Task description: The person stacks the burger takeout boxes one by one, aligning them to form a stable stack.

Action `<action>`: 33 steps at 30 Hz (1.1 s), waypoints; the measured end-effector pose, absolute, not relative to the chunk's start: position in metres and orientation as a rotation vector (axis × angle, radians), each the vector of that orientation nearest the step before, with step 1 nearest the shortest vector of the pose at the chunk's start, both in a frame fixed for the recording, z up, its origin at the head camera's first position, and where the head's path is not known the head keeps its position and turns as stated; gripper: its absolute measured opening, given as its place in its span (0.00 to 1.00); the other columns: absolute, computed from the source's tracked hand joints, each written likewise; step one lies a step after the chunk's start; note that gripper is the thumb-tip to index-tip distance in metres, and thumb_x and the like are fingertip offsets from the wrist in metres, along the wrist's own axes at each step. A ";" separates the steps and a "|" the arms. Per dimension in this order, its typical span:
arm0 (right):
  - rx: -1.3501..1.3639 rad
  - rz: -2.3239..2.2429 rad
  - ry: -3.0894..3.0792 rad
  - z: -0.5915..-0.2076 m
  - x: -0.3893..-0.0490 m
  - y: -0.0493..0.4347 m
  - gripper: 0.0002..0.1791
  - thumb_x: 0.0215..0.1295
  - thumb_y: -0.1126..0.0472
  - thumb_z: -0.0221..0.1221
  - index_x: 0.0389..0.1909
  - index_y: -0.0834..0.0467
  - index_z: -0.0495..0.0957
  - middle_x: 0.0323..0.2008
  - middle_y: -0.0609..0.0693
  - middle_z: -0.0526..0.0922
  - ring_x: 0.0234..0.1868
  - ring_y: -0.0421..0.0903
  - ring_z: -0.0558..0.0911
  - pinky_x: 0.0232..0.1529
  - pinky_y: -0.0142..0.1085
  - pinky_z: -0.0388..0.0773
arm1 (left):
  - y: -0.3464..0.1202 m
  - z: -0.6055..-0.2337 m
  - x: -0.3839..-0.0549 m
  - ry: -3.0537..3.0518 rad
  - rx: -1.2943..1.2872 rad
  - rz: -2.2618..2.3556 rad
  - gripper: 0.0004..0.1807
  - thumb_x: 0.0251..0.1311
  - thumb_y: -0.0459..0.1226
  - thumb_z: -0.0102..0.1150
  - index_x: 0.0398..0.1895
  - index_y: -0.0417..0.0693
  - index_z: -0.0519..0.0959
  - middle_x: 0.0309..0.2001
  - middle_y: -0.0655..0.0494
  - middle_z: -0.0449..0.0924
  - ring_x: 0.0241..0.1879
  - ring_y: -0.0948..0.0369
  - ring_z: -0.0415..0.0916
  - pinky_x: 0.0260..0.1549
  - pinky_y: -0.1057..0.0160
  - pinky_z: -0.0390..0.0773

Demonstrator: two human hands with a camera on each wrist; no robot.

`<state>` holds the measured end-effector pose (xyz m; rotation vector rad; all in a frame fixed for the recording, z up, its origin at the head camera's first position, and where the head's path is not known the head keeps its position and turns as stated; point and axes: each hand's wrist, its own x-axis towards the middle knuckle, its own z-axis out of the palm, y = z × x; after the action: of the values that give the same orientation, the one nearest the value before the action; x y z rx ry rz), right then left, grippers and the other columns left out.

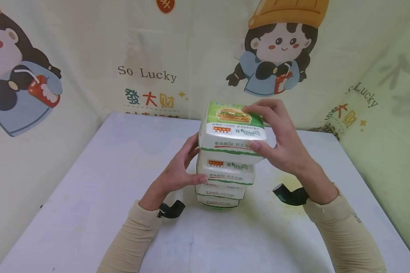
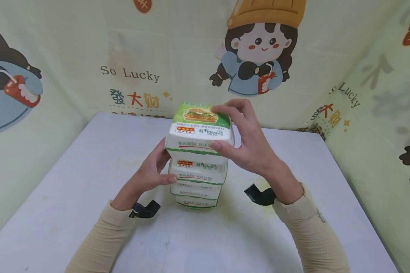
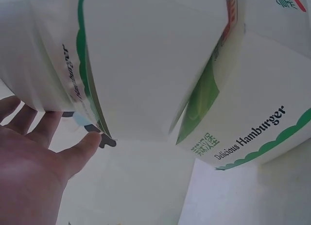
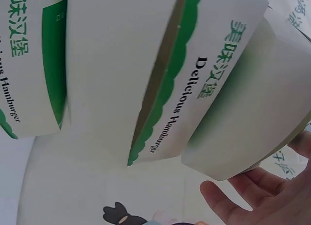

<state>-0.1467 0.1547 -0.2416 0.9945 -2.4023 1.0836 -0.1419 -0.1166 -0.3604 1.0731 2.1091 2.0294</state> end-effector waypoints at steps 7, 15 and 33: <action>1.003 1.092 -2.440 -0.245 -0.146 0.157 0.34 0.57 0.53 0.64 0.68 0.43 0.68 0.67 0.47 0.60 0.69 0.43 0.58 0.48 0.25 0.79 | -0.116 -0.360 -0.142 2.101 1.120 2.021 0.61 0.47 0.62 0.71 0.79 0.58 0.46 0.75 0.58 0.54 0.76 0.59 0.50 0.75 0.44 0.52; 1.004 1.136 -2.465 -0.245 -0.144 0.156 0.37 0.56 0.54 0.64 0.68 0.41 0.66 0.70 0.41 0.57 0.70 0.41 0.57 0.52 0.28 0.79 | -0.116 -0.359 -0.142 2.109 1.111 2.027 0.59 0.49 0.58 0.72 0.78 0.58 0.47 0.76 0.59 0.52 0.77 0.59 0.49 0.76 0.46 0.52; 1.037 1.067 -2.491 -0.243 -0.138 0.161 0.39 0.56 0.54 0.63 0.71 0.42 0.63 0.72 0.44 0.57 0.71 0.44 0.58 0.52 0.37 0.80 | -0.117 -0.360 -0.142 2.108 1.122 2.033 0.58 0.49 0.58 0.72 0.78 0.59 0.48 0.74 0.58 0.56 0.73 0.57 0.54 0.75 0.44 0.53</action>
<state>-0.1383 0.1605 -0.2434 1.0372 -2.4907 1.0666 -0.1417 -0.1172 -0.3595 1.1219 2.1076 2.0335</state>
